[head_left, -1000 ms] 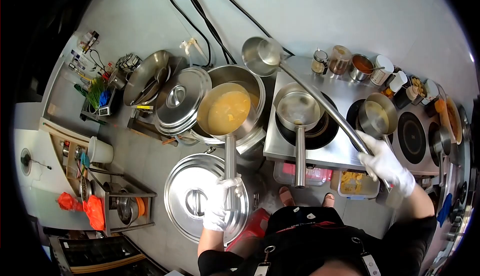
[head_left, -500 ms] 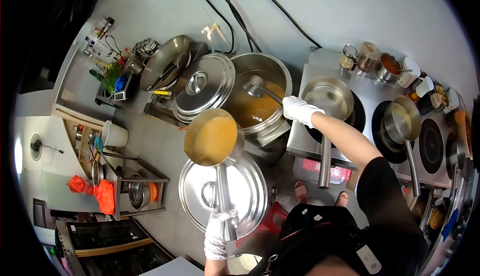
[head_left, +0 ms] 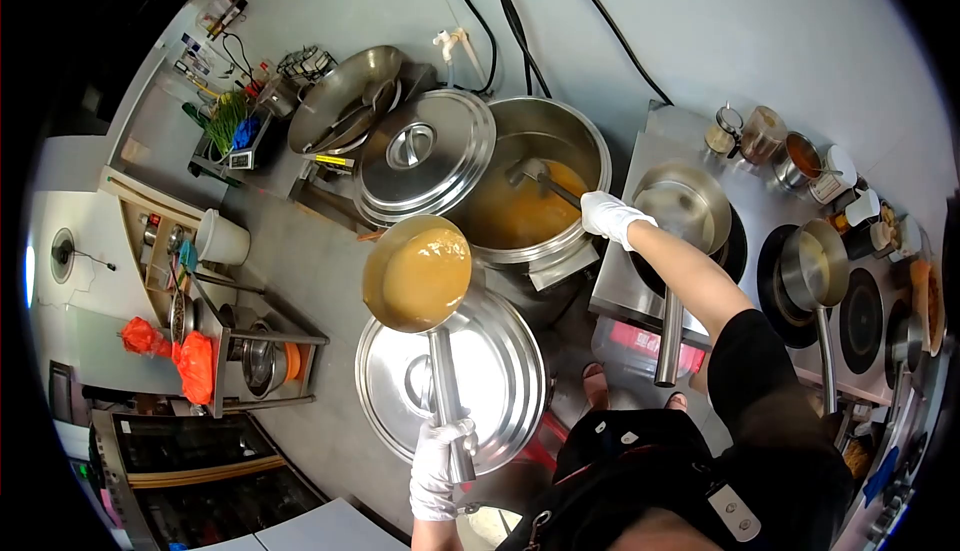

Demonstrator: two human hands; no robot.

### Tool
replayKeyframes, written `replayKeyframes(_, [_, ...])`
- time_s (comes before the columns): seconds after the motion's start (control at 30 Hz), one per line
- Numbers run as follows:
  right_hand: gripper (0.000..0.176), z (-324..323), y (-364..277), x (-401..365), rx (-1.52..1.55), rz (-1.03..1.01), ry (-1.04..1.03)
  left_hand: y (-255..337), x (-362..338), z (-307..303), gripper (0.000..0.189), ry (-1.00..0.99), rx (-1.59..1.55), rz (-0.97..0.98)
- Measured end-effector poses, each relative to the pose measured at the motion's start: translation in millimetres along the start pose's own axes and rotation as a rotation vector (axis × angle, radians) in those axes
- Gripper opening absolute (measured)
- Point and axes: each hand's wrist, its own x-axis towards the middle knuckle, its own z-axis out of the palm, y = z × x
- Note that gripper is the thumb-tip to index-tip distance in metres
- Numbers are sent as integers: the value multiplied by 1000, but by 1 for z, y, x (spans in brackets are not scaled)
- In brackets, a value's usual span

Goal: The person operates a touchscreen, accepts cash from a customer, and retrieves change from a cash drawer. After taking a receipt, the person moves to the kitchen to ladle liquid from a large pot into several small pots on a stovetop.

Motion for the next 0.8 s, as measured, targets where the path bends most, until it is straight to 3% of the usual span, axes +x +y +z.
replayKeyframes(0.1, [25,8,3,2,-65,-28,81,-1,6,-1,31,-10,-3,-6])
replayKeyframes(0.3, [23,-4,-11,-10,80,44,-21,0,10,5,35,-16,-8,-37])
replayKeyframes(0.37, [21,-16,-10,-20,278,233,-136,5,9,13,30,-1,83,-18])
replayKeyframes(0.43, [17,-29,-3,-25,191,205,-154,1,16,10,31,-19,73,-11])
replayKeyframes(0.5, [16,-31,14,-36,366,233,-37,2,20,11,31,-67,91,-7])
replayKeyframes(0.53, [16,-37,24,-42,463,277,-106,3,21,13,33,-68,102,-10])
replayKeyframes(0.7, [13,-104,38,-136,671,232,-170,-2,30,17,30,-80,90,-44])
replayKeyframes(0.73, [18,-84,71,-118,722,192,-151,-2,31,21,30,-86,88,-49])
replayKeyframes(0.77, [33,-112,53,-156,782,183,-137,-2,33,24,30,-92,86,-53])
replayKeyframes(0.8, [34,-121,55,-175,800,171,-99,-4,37,26,33,-77,131,-30])
